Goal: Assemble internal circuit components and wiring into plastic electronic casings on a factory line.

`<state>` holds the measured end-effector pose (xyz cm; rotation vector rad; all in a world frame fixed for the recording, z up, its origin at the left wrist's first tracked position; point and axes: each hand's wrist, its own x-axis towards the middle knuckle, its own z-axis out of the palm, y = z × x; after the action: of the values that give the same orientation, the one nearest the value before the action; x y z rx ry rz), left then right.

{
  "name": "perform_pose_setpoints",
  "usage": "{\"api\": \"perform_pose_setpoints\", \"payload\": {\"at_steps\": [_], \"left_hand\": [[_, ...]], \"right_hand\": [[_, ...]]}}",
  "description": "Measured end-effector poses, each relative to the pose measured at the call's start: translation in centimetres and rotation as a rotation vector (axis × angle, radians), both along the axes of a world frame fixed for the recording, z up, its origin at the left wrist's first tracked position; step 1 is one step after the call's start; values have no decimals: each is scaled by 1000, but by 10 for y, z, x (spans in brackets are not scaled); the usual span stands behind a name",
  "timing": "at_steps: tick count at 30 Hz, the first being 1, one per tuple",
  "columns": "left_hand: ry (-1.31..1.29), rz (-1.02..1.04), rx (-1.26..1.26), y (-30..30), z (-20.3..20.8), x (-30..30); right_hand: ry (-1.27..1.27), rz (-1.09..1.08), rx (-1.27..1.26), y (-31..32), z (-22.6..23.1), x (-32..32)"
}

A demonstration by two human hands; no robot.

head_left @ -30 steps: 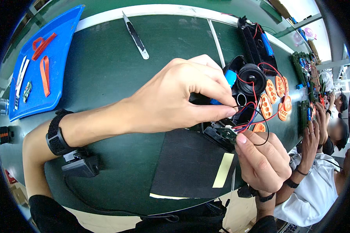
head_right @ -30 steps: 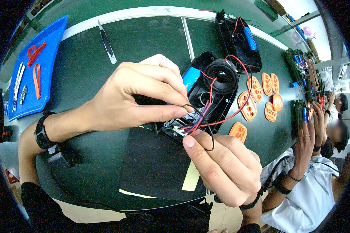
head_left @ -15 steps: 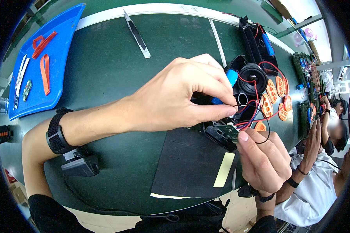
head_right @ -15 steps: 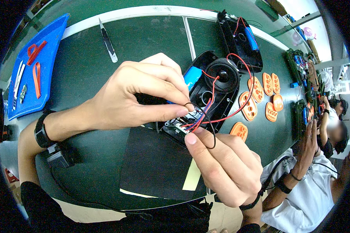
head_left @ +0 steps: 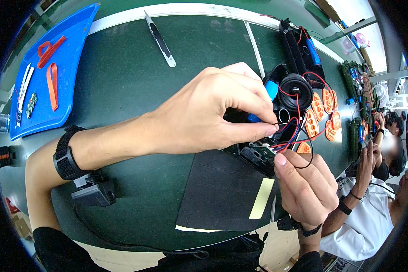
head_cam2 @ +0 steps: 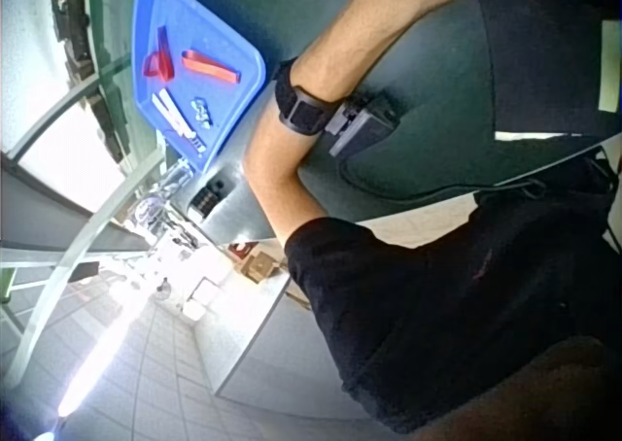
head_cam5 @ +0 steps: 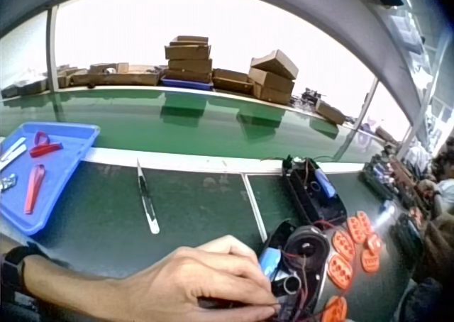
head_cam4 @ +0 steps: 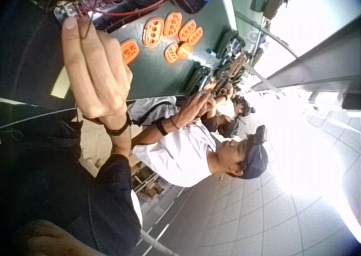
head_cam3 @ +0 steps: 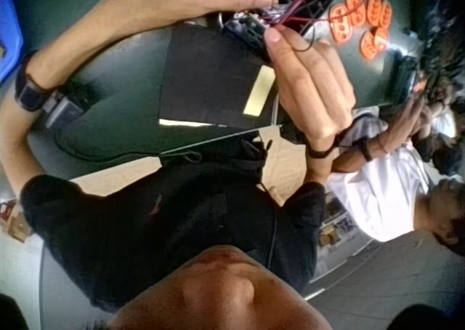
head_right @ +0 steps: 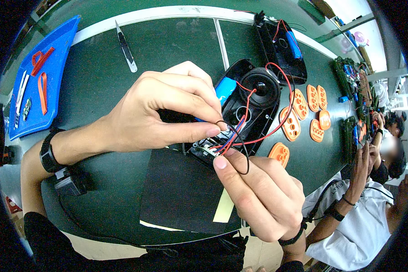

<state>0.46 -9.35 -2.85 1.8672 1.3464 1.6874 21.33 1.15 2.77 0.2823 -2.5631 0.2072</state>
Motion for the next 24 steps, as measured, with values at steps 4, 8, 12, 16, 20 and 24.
{"api": "perform_pose_setpoints", "payload": {"at_steps": [4,8,12,16,20,24], "left_hand": [[26,5,0,-2,-2,-1],[-26,-4,-155,-9,8,0],[2,58,-23,-9,15,-3],[359,129,95,-19,22,-7],[518,133,125,-27,27,-7],[697,85,118,-43,26,-7]], "right_hand": [[-75,9,-87,-1,0,-5],[-258,0,-223,3,12,-9],[-225,-4,-276,7,9,3],[-149,-155,-440,10,5,25],[-232,-329,-548,5,1,37],[-238,-255,-484,-2,-12,37]]}}
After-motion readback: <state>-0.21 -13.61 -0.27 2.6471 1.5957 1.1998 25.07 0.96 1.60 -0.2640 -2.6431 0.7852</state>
